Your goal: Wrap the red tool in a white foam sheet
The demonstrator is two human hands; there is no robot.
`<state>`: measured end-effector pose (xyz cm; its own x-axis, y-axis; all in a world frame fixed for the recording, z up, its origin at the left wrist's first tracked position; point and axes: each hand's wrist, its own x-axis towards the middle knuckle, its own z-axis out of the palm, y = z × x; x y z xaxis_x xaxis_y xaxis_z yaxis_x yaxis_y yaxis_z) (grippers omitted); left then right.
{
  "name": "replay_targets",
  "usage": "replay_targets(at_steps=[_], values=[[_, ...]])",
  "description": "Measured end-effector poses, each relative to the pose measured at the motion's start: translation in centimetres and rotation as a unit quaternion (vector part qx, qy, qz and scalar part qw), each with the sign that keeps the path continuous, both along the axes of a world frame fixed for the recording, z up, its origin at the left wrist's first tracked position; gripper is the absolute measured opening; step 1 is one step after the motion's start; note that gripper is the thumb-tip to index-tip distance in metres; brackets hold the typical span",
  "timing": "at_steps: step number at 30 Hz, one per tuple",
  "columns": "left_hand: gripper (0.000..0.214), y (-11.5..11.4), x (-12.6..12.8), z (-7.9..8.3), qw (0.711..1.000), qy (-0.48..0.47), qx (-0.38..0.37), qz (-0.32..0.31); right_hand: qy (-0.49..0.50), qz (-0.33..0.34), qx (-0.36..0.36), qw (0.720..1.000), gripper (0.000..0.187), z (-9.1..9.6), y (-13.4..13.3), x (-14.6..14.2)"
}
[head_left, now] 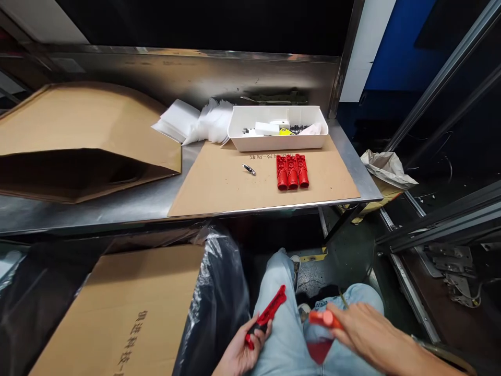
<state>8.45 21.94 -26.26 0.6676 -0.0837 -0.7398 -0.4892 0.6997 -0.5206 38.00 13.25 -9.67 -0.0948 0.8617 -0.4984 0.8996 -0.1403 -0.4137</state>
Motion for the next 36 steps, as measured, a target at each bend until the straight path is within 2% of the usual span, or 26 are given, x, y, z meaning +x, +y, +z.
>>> replay_targets(at_steps=[2,5,7,10,15,20,23,25,27,31,36], values=[[0.035,0.1,0.0,0.0,1.0,0.0,0.001,-0.012,-0.03,0.003,-0.05,0.998,0.034,0.4,0.2,-0.1],[0.038,0.2,0.2,0.0,1.0,0.004,0.002,-0.023,-0.016,0.054,-0.114,0.992,0.033,0.4,0.2,-0.5],[0.039,0.3,0.3,0.0,1.0,0.009,0.003,-0.028,-0.007,0.052,-0.104,0.993,0.034,-0.1,0.2,-0.5],[0.038,0.5,0.5,0.1,0.999,0.012,0.001,-0.034,-0.034,0.007,-0.065,0.997,0.045,-1.7,0.5,-0.1],[0.03,0.9,0.4,0.2,1.0,0.006,-0.016,-0.021,0.008,0.02,-0.052,0.998,0.035,-4.8,1.6,-1.4],[0.026,0.8,-0.1,0.1,1.0,0.008,-0.025,-0.009,-0.007,-0.002,-0.049,0.999,0.036,-6.8,3.1,-3.5],[0.028,0.7,-0.2,0.2,0.999,0.021,-0.015,-0.019,0.025,0.018,-0.05,0.998,0.035,-7.0,3.5,-4.2],[0.03,0.7,0.0,0.3,0.999,0.035,-0.001,-0.034,0.018,0.009,-0.049,0.999,0.035,-6.9,3.6,-4.2],[0.033,0.7,0.2,0.4,0.997,0.05,0.023,-0.053,0.008,-0.002,-0.052,0.999,0.035,-6.5,3.6,-4.0],[0.038,0.8,0.6,0.7,0.99,0.075,0.076,-0.088,0.048,0.024,-0.057,0.997,0.037,-5.6,3.2,-3.4],[0.033,0.9,1.0,1.1,0.976,0.121,0.135,-0.124,0.017,-0.021,-0.052,0.998,0.035,-5.5,3.4,-3.2]])
